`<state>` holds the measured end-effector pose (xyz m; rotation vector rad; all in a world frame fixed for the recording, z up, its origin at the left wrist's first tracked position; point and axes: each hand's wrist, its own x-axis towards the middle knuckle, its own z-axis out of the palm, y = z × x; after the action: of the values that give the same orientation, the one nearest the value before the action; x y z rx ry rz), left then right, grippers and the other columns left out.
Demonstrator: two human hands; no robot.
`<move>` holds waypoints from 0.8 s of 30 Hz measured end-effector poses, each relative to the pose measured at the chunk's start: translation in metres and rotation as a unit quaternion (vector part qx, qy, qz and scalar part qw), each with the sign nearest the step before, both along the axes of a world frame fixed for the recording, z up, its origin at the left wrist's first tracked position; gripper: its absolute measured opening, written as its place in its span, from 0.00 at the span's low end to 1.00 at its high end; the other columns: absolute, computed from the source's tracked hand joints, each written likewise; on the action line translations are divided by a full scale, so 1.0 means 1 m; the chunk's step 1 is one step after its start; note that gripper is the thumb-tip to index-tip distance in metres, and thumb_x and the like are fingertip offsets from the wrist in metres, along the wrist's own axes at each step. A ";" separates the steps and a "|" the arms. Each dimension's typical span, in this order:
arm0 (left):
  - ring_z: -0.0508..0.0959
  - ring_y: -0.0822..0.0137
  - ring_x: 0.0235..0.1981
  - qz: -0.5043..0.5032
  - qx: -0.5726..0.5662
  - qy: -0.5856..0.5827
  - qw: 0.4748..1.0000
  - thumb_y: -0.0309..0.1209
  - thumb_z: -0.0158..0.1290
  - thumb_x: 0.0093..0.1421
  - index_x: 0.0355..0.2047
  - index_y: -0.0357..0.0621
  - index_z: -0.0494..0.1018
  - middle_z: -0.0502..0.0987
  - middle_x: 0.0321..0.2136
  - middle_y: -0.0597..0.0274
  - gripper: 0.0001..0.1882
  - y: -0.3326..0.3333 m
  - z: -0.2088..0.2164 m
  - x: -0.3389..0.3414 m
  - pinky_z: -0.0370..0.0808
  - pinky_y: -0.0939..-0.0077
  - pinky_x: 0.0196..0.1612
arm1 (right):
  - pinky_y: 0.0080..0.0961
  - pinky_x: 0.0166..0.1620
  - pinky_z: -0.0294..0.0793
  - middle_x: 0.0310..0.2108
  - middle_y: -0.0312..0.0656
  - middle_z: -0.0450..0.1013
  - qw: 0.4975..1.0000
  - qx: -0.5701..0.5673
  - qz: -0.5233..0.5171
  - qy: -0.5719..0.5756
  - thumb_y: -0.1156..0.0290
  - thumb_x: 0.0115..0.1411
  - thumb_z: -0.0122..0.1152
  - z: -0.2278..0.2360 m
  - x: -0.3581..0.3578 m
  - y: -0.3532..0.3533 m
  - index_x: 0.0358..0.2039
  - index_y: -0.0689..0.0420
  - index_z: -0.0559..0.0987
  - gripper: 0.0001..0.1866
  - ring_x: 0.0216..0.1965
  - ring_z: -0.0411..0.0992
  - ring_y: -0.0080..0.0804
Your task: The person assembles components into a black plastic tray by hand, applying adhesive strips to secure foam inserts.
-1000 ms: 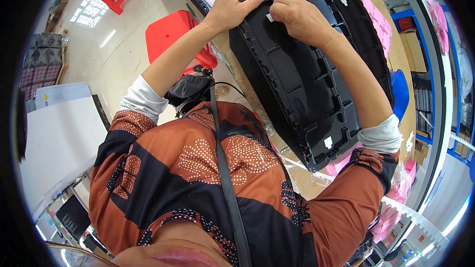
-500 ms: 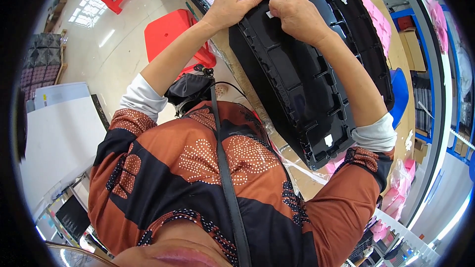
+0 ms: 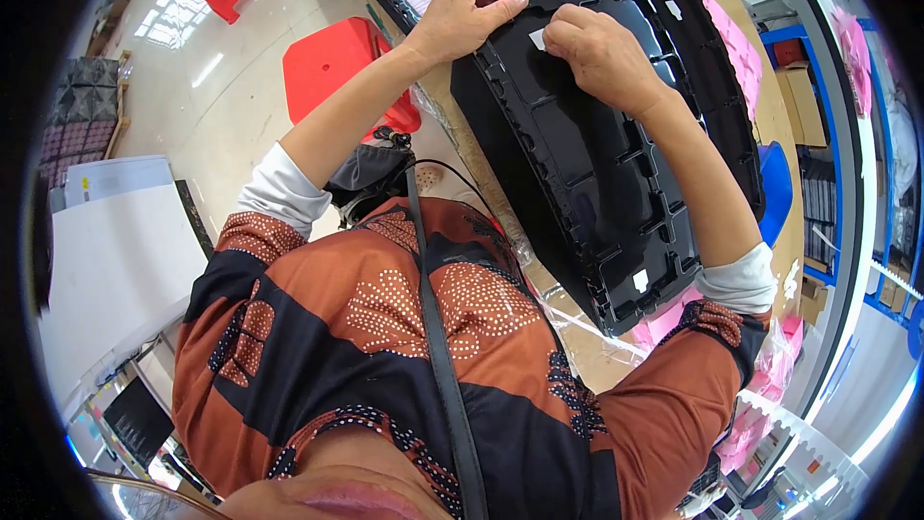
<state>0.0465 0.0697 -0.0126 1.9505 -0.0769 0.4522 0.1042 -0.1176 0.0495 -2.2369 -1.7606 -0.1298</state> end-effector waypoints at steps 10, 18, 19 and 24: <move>0.73 0.77 0.28 -0.017 -0.018 0.011 1.000 0.35 0.52 0.56 0.37 0.39 0.75 0.76 0.27 0.63 0.14 -0.007 0.008 -0.006 0.71 0.84 0.33 | 0.24 0.35 0.71 0.33 0.39 0.69 0.999 0.005 -0.025 0.046 0.77 0.53 0.56 0.009 -0.007 -0.007 0.32 0.57 0.75 0.05 0.34 0.70 0.37; 0.73 0.77 0.27 -0.010 -0.015 0.007 1.000 0.36 0.53 0.56 0.37 0.40 0.75 0.76 0.26 0.64 0.14 -0.009 0.007 -0.009 0.71 0.84 0.32 | 0.28 0.34 0.71 0.30 0.40 0.68 0.997 -0.074 0.025 0.015 0.78 0.50 0.55 0.020 -0.004 -0.001 0.27 0.59 0.73 0.02 0.32 0.70 0.38; 0.73 0.77 0.26 -0.008 -0.017 0.005 1.000 0.36 0.53 0.56 0.37 0.40 0.75 0.76 0.26 0.64 0.14 -0.009 0.005 -0.008 0.70 0.85 0.32 | 0.28 0.34 0.71 0.30 0.40 0.68 0.997 -0.075 0.027 0.016 0.78 0.50 0.55 0.019 -0.004 0.000 0.27 0.59 0.73 0.02 0.32 0.70 0.38; 0.73 0.77 0.26 -0.004 -0.008 -0.001 1.000 0.36 0.53 0.56 0.37 0.41 0.76 0.76 0.26 0.65 0.13 -0.011 0.007 -0.011 0.70 0.85 0.32 | 0.31 0.35 0.70 0.28 0.42 0.65 0.995 -0.089 0.035 -0.022 0.82 0.48 0.52 0.019 -0.008 0.001 0.26 0.59 0.70 0.05 0.34 0.69 0.41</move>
<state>0.0358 0.0590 -0.0057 1.9336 -0.0820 0.4474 0.0966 -0.1166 0.0687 -2.3049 -1.9415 -0.0063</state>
